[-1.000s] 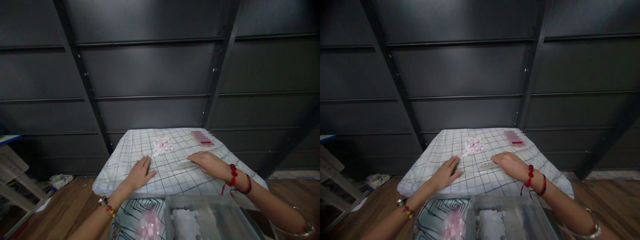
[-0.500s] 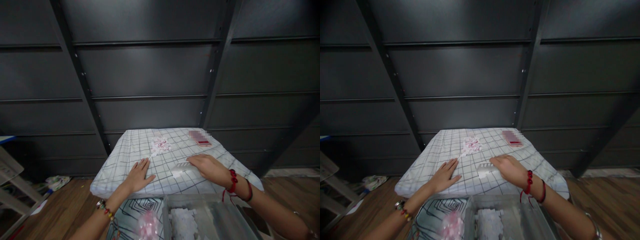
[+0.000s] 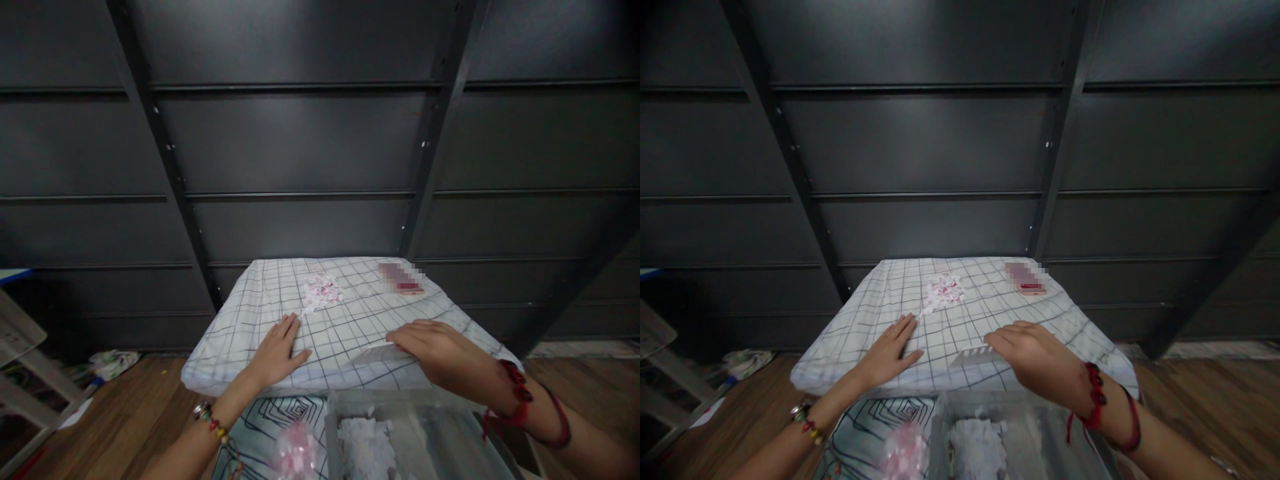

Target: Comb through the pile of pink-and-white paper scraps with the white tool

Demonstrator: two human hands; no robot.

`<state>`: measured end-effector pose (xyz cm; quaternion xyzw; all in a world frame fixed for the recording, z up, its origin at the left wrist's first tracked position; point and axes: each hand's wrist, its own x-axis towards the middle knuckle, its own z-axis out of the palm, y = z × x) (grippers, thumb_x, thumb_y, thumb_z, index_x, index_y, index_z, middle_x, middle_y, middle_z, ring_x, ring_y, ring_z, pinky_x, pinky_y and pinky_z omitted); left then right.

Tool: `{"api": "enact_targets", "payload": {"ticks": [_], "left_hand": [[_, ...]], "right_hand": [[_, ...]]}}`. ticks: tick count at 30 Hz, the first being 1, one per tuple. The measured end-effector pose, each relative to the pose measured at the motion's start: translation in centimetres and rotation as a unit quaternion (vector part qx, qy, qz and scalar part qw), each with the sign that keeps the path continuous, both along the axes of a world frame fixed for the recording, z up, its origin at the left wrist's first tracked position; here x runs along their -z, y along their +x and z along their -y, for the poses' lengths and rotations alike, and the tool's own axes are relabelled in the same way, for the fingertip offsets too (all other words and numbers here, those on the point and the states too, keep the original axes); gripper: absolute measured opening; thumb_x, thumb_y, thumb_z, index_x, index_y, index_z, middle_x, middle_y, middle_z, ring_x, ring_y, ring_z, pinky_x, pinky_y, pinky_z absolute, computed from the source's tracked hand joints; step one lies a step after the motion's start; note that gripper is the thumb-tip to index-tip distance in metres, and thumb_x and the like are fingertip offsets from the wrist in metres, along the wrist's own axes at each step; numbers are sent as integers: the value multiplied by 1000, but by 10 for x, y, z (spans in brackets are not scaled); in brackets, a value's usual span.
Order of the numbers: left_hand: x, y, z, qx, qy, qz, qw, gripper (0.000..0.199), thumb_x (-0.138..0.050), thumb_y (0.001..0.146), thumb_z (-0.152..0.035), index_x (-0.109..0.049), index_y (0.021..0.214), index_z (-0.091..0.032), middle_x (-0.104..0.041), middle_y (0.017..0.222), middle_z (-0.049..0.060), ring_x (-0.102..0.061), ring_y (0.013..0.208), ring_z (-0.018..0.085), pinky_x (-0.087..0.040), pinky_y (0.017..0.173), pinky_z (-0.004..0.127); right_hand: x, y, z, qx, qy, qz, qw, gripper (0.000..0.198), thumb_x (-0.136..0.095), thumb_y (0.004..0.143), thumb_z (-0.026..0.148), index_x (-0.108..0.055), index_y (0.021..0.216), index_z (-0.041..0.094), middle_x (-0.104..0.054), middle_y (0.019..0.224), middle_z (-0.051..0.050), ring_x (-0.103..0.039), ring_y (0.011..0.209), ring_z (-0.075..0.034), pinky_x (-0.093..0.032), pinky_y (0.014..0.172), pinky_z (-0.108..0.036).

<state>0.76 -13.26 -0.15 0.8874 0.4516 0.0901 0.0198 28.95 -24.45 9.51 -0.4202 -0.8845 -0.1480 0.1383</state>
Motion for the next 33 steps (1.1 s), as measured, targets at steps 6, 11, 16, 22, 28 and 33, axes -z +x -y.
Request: {"api": "enact_targets", "payload": {"ticks": [6,11,16,22,28,33], "left_hand": [[5,-3,-1,-29,17,37,999,66,-38,85,-50,-33,132,-5,-32,138,18,-27,127,27,-24,103,39],[4,-2,0,-42,8,9,999,66,-35,85,-53,-37,130,-4,-30,139,19,-21,129,31,-20,103,45],[1,-1,2,-44,-10,-6,999,66,-33,86,-52,-34,133,-5,-26,140,18,-20,130,29,-18,104,44],[0,0,4,-43,-6,-18,999,63,-33,87,-52,-35,133,-8,-26,141,16,-19,130,29,-17,104,44],[0,0,4,-46,-4,-25,999,63,-34,87,-51,-36,134,-9,-26,141,16,-20,130,28,-18,104,44],[1,0,3,-46,-6,-12,999,62,-35,87,-52,-37,133,-10,-27,140,16,-20,130,29,-18,104,45]], "right_hand": [[-3,6,-34,53,-3,13,999,26,-36,78,5,-57,87,17,-64,79,-4,-58,73,-14,-40,66,-24],[-4,5,-70,173,-25,43,984,24,-34,83,10,-56,92,17,-65,86,-4,-59,81,-14,-39,69,-23],[-4,3,-99,229,-16,58,972,28,-34,81,8,-56,98,15,-65,93,-9,-59,82,-17,-38,65,-25],[3,1,-110,255,-15,74,964,33,-33,79,4,-55,101,14,-65,92,-11,-61,80,-18,-38,62,-25],[12,1,-103,244,-25,80,966,31,-35,77,2,-55,98,13,-65,92,-10,-61,80,-18,-39,61,-24],[9,-5,-95,207,-37,73,975,30,-37,75,2,-55,94,17,-66,90,-5,-61,81,-15,-39,65,-23]]}}
